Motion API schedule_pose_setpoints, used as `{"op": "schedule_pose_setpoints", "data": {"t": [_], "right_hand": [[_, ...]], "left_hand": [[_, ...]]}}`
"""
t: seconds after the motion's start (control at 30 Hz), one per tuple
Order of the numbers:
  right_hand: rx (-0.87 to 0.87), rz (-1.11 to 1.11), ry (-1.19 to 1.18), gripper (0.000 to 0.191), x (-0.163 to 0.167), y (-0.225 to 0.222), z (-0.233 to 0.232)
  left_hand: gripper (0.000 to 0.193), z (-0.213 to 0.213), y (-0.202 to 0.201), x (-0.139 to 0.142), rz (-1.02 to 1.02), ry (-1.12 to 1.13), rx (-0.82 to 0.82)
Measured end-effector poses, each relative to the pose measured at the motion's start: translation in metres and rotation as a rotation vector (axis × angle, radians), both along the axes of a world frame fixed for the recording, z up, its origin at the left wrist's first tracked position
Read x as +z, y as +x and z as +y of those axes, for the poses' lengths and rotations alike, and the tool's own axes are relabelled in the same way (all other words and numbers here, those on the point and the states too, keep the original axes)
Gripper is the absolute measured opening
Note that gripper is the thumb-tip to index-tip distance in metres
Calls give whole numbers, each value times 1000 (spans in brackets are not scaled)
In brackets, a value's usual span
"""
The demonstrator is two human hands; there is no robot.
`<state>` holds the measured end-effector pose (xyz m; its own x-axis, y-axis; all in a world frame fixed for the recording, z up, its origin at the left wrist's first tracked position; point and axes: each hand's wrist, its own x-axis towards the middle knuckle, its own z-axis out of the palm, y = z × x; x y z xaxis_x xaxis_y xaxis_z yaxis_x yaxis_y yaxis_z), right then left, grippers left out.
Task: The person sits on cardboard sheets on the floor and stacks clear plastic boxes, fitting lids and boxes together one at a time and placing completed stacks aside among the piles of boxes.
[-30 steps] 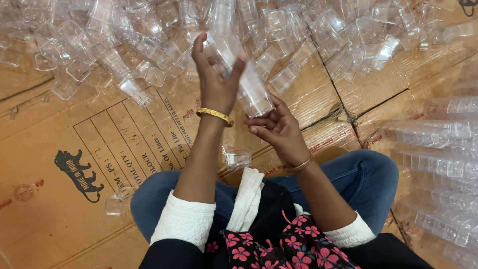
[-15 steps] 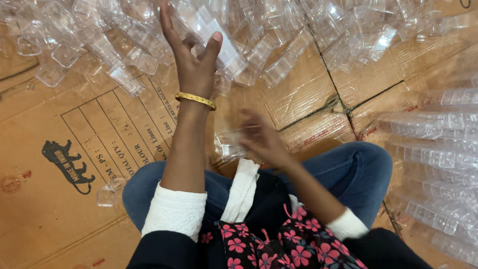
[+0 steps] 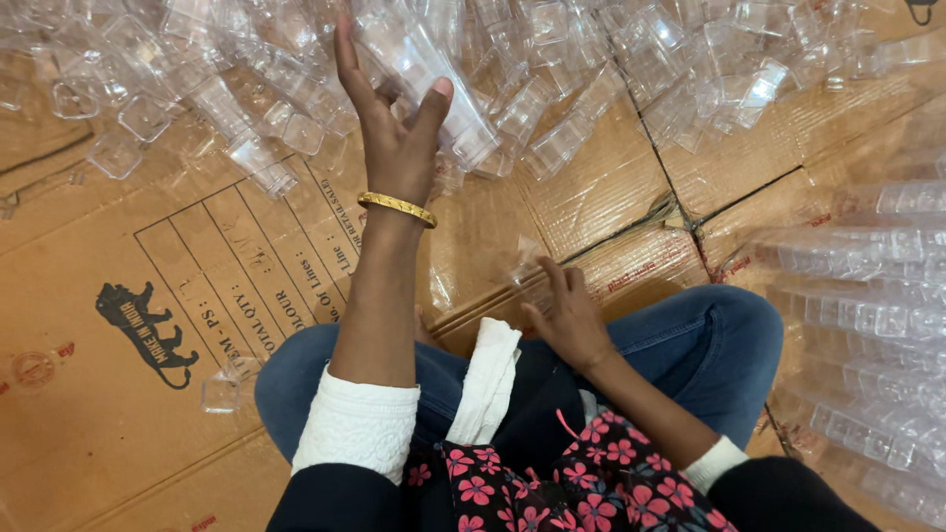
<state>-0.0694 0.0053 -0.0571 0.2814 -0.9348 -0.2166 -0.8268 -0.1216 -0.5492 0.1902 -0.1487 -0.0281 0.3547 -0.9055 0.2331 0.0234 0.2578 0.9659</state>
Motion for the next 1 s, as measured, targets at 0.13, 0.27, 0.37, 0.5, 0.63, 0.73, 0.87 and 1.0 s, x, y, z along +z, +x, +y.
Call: {"op": "schedule_pose_setpoints", "data": {"t": [0.13, 0.27, 0.37, 0.5, 0.63, 0.73, 0.87, 1.0], "right_hand": [[-32, -18, -281, 73, -6, -11, -5], [-188, 18, -185, 65, -19, -21, -19], [-137, 107, -31, 55, -20, -30, -15], [147, 273, -70, 46, -7, -42, -10], [307, 283, -160, 48, 5, -45, -26], [458, 309, -60, 48, 11, -40, -38], [503, 66, -175, 41, 16, -30, -67], [292, -169, -401, 35, -3, 11, -117]], "left_hand": [[102, 3, -4, 6, 119, 73, -63], [101, 4, -7, 10, 132, 56, -106], [102, 2, -8, 8, 80, 121, -96], [102, -1, -9, 6, 64, 95, -163], [100, 2, -10, 12, 270, 90, -306], [98, 2, -10, 20, 394, 139, -361], [87, -1, -10, 28, 508, 125, -379], [81, 0, -12, 33, 561, 116, -430]]}}
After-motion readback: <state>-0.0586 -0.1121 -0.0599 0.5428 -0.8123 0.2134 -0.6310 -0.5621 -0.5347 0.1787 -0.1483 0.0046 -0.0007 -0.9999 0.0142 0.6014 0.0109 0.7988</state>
